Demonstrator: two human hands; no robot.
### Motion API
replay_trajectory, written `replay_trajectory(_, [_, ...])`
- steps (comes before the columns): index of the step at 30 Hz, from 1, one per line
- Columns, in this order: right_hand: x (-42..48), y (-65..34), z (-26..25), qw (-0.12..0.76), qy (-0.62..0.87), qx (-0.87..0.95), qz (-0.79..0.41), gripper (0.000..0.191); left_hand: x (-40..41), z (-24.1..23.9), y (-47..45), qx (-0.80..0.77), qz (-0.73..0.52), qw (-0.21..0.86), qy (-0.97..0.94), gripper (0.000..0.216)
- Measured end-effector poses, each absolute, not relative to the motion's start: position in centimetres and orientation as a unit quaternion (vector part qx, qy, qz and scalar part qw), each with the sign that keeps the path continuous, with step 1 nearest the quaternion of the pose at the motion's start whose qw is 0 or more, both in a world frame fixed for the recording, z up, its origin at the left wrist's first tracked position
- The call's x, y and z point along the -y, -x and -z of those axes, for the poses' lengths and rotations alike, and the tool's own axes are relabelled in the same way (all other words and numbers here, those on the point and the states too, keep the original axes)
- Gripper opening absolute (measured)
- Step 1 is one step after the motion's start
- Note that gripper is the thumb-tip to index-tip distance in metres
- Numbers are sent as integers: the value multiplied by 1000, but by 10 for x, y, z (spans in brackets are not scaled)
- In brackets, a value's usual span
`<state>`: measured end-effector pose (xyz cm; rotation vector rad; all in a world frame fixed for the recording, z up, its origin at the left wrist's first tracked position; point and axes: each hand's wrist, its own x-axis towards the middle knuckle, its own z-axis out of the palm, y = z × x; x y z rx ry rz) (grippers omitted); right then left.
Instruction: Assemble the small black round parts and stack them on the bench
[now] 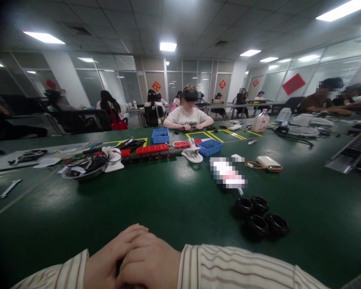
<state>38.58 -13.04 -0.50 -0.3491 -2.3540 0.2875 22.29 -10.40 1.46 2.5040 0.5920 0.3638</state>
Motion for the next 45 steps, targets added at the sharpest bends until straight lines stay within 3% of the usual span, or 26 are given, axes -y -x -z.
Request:
replay_trajectory(6, [130,-386,-1,382,116,910,-114,14,104,-12,-221,-230,-125,245,-934,60])
replay_trajectory(9, [136,-386,-9,393,188,893,-108,15,106,-8,-221,-251,-136,221,-932,68])
replay_trajectory(16, [140,-383,-5,321,363,870,-94,41,115,-2,-222,-330,-137,210,-910,37])
replay_trajectory(23, [136,-385,0,325,261,902,-112,19,107,-10,-223,-271,-130,242,-922,33])
replay_trajectory(27, [132,-386,2,319,182,923,-120,14,102,-12,-223,-219,-128,246,-936,18])
replay_trajectory(34, [135,-387,-10,368,192,900,-131,22,105,-10,-221,-250,-121,235,-932,66])
replay_trajectory(39, [138,-385,-9,393,299,860,-132,39,111,8,-219,-302,-156,184,-922,61])
replay_trajectory(45, [139,-384,-7,375,328,857,-132,26,111,7,-223,-337,-139,239,-900,40])
